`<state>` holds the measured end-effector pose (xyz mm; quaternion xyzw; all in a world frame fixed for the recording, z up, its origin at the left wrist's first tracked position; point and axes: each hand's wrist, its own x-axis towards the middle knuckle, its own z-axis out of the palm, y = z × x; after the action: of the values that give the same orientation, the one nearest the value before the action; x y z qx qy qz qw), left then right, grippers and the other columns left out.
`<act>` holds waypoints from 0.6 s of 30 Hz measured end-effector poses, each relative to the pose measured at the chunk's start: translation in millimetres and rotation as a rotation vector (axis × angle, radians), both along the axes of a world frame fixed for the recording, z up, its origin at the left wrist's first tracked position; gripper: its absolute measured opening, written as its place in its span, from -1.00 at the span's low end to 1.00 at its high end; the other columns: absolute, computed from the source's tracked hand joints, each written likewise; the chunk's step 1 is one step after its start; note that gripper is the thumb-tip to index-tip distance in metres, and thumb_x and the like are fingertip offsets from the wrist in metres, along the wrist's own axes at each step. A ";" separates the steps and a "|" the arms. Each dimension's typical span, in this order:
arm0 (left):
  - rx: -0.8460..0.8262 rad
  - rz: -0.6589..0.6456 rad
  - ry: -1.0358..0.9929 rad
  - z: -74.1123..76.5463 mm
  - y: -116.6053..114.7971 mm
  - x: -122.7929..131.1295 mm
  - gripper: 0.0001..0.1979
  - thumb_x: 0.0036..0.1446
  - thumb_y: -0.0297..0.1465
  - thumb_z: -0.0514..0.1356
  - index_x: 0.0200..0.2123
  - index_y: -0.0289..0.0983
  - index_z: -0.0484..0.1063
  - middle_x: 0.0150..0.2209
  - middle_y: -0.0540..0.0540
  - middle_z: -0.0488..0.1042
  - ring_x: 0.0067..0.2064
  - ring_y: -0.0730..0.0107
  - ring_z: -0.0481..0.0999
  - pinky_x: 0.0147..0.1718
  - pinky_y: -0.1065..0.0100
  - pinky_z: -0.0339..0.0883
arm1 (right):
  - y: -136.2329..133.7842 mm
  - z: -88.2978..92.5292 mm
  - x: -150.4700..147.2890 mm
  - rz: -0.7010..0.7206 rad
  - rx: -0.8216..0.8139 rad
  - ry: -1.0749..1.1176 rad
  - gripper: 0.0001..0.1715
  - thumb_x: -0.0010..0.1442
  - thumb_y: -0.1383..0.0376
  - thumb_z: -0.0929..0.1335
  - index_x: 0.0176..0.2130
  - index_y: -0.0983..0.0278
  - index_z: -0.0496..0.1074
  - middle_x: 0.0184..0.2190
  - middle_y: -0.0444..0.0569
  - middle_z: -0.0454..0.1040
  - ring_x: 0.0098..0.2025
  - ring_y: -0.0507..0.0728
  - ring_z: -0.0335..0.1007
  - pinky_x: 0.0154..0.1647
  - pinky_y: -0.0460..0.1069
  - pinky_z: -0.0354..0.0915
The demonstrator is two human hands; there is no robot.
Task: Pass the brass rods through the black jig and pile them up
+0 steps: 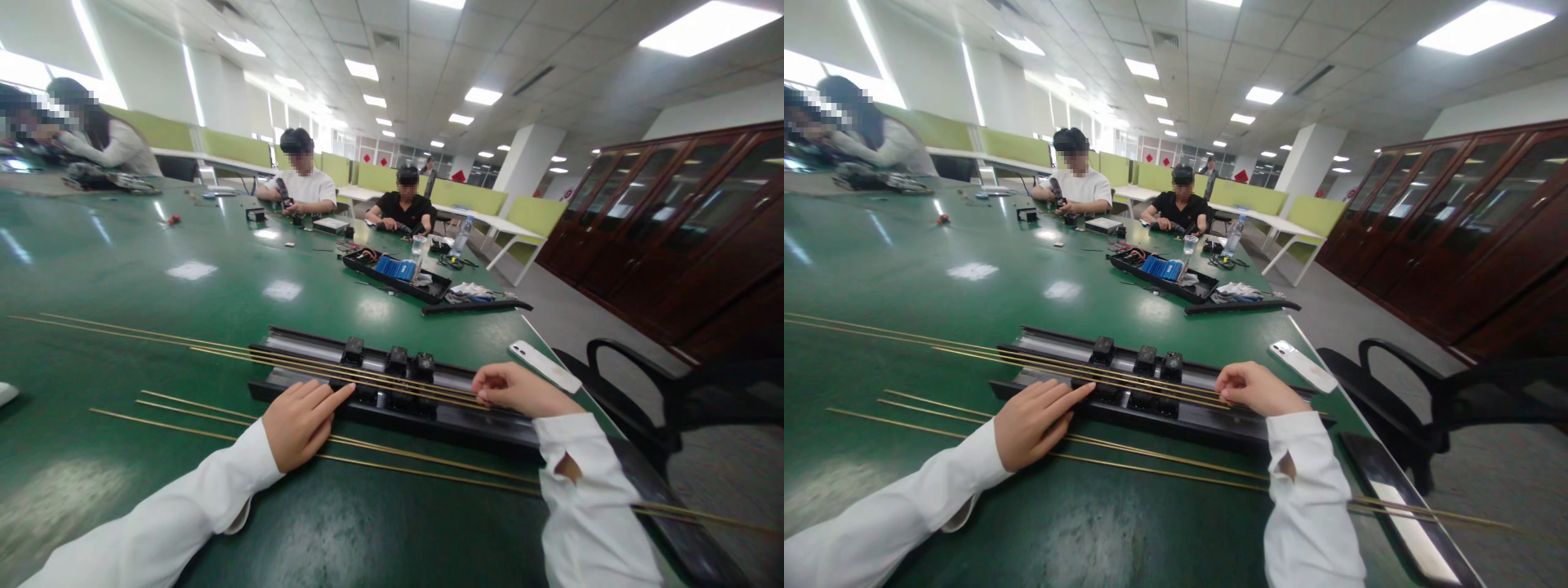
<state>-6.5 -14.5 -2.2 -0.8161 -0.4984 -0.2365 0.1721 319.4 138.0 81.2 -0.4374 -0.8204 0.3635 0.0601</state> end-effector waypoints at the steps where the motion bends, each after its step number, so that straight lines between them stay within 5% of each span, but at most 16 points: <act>1: 0.004 0.000 -0.001 -0.2 0.1 -0.3 -0.54 0.12 -0.48 -0.10 0.12 -0.30 0.09 -0.35 -0.11 0.34 -0.33 0.31 0.27 -0.35 0.29 0.18 | 0.6 -0.7 1.3 -0.004 -0.001 -0.002 -0.77 -0.08 0.21 0.32 -0.42 0.32 0.39 -0.50 -0.06 0.49 -0.44 0.06 0.37 -0.41 -0.07 0.22; 18: -0.036 0.001 0.021 3.6 -3.0 -5.2 -0.54 0.12 -0.48 -0.10 0.13 -0.32 0.07 -0.34 -0.12 0.34 -0.34 0.30 0.26 -0.36 0.29 0.16 | 3.0 -1.0 15.1 -0.075 -0.079 0.017 -0.79 -0.10 0.20 0.33 -0.43 0.28 0.35 -0.49 -0.06 0.49 -0.42 0.07 0.39 -0.40 -0.07 0.25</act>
<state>-11.7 -17.4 1.3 -0.8213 -0.5011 -0.2189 0.1628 334.5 141.0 80.2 -0.4667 -0.7878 0.3968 0.0636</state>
